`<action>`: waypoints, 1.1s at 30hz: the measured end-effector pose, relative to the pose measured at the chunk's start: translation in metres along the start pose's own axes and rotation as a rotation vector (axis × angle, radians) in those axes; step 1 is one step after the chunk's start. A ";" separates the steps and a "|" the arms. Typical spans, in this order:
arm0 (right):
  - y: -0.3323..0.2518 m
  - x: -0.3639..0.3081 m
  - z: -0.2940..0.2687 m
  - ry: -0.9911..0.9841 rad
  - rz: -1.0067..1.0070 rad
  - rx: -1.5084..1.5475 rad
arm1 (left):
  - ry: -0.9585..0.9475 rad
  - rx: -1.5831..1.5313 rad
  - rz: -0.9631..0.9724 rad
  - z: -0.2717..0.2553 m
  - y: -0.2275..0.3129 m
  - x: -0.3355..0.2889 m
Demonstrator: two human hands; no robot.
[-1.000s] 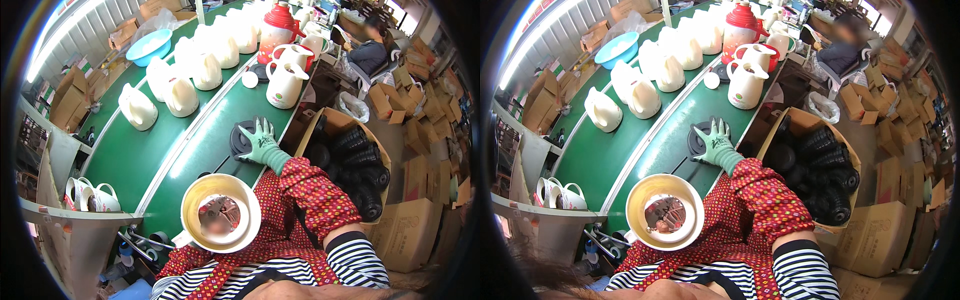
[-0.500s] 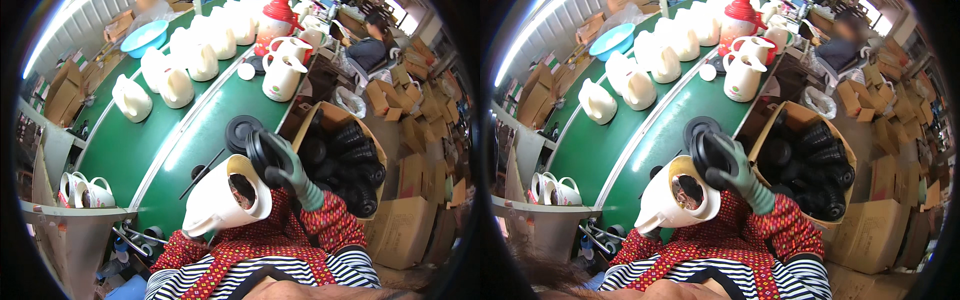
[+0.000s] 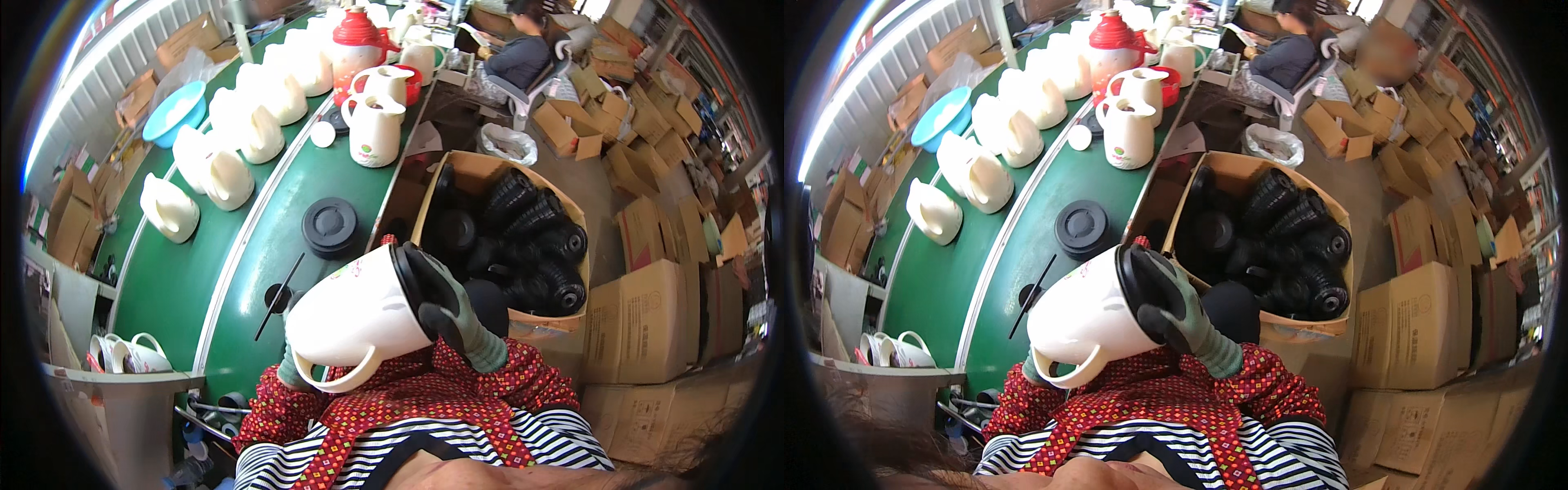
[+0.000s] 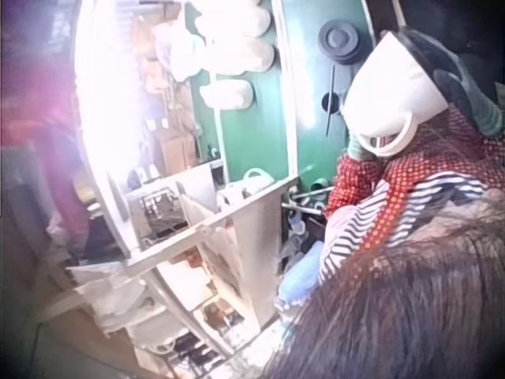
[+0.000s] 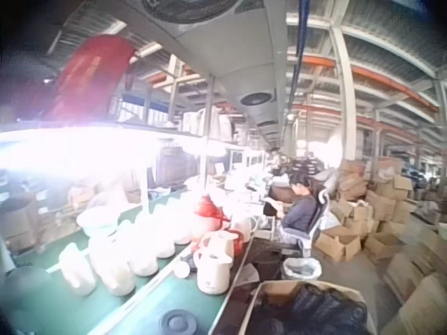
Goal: The person assembles white pitchers by inserting black lids and internal components. They pick up each pitcher, insert the parts, and place the finished unit on the conveyor belt.
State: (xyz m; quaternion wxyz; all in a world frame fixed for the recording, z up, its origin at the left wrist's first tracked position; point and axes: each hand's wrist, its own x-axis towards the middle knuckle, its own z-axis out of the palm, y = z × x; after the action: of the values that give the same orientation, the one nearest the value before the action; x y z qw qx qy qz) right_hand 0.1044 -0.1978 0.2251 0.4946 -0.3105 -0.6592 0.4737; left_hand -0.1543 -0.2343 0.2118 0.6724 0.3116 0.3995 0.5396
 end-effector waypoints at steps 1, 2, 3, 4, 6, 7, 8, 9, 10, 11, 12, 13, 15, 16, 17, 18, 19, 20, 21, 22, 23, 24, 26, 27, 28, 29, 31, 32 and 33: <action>0.002 -0.002 0.003 0.052 0.071 0.196 | 0.043 0.077 0.148 -0.016 -0.007 0.003; 0.006 0.000 0.005 0.103 0.216 0.420 | 0.100 0.164 0.296 -0.025 -0.007 0.006; 0.010 0.002 0.000 0.167 0.356 0.645 | 0.158 0.251 0.433 -0.022 0.003 0.011; 0.014 0.002 -0.014 0.048 0.468 0.696 | 0.134 0.786 0.807 -0.022 0.020 0.012; 0.021 -0.002 -0.027 -0.087 0.663 0.919 | 0.120 1.301 1.140 -0.012 0.040 0.006; 0.006 0.004 -0.029 -0.111 0.737 1.093 | 0.159 1.271 1.106 -0.008 0.042 0.006; -0.019 -0.002 -0.033 -0.031 0.688 0.799 | -0.078 0.945 0.754 -0.015 0.034 0.007; -0.024 -0.004 -0.037 -0.044 0.360 0.411 | -0.190 0.369 0.344 -0.013 0.032 0.007; -0.027 -0.008 -0.041 -0.050 0.032 0.024 | -0.095 -0.008 0.037 -0.010 0.031 0.006; -0.030 -0.009 -0.041 -0.051 -0.297 -0.361 | -0.100 0.170 0.046 -0.003 0.024 0.001; -0.037 -0.008 -0.039 -0.196 -0.347 -0.255 | -0.112 0.342 0.054 0.019 0.025 -0.006; -0.030 -0.014 -0.036 -0.147 -0.333 -0.085 | -0.073 0.434 0.096 0.040 0.019 -0.010; -0.003 -0.022 -0.022 -0.053 -0.309 0.270 | -0.044 0.262 0.122 0.025 0.004 0.003; -0.001 -0.022 -0.016 0.053 -0.061 0.487 | -0.051 -0.002 0.103 -0.028 -0.018 0.030; 0.003 -0.022 -0.017 0.074 0.067 0.754 | -0.054 -0.274 0.074 -0.068 -0.026 0.045; 0.004 -0.023 -0.019 0.074 0.107 0.736 | -0.091 -0.074 0.161 -0.088 -0.017 0.047; 0.006 -0.021 -0.023 0.069 0.134 0.724 | -0.221 -0.074 0.240 -0.083 -0.007 0.043; 0.004 -0.021 -0.025 0.054 0.073 0.709 | -0.358 -0.089 0.319 -0.075 0.002 0.042; -0.002 -0.019 -0.022 0.033 0.013 0.703 | -0.388 -0.040 0.340 -0.071 0.009 0.037; -0.010 -0.017 -0.018 0.013 -0.049 0.691 | -0.380 -0.007 0.324 -0.066 0.009 0.035; -0.021 -0.016 -0.016 0.041 -0.013 0.677 | -0.349 0.036 0.277 -0.062 0.007 0.030; -0.035 -0.014 -0.015 0.059 0.022 0.660 | -0.314 0.080 0.223 -0.060 0.001 0.025; -0.046 -0.013 -0.026 -0.002 -0.069 0.328 | -0.281 0.169 0.135 -0.052 -0.012 0.015; -0.049 -0.007 -0.044 -0.120 -0.215 -0.004 | -0.292 0.214 0.091 -0.045 -0.017 0.013; -0.052 -0.002 -0.062 -0.190 -0.396 -0.324 | -0.314 0.236 0.061 -0.040 -0.024 0.014; -0.064 0.002 -0.062 -0.244 -0.398 -0.460 | -0.337 0.253 0.040 -0.034 -0.030 0.015; -0.087 0.010 -0.062 -0.397 -0.499 -0.609 | -0.379 0.260 0.011 -0.020 -0.039 0.018; -0.089 0.012 -0.056 -0.428 -0.511 -0.604 | -0.406 0.257 -0.002 -0.011 -0.045 0.019; -0.093 0.014 -0.053 -0.451 -0.518 -0.604 | -0.419 0.252 -0.016 -0.004 -0.047 0.019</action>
State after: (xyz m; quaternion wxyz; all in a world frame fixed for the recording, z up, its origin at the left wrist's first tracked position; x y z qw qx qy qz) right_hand 0.1552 -0.2022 0.3200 0.3282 -0.1550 -0.9149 0.1766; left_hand -0.1331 -0.2265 0.1662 0.7005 0.4950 0.3181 0.4039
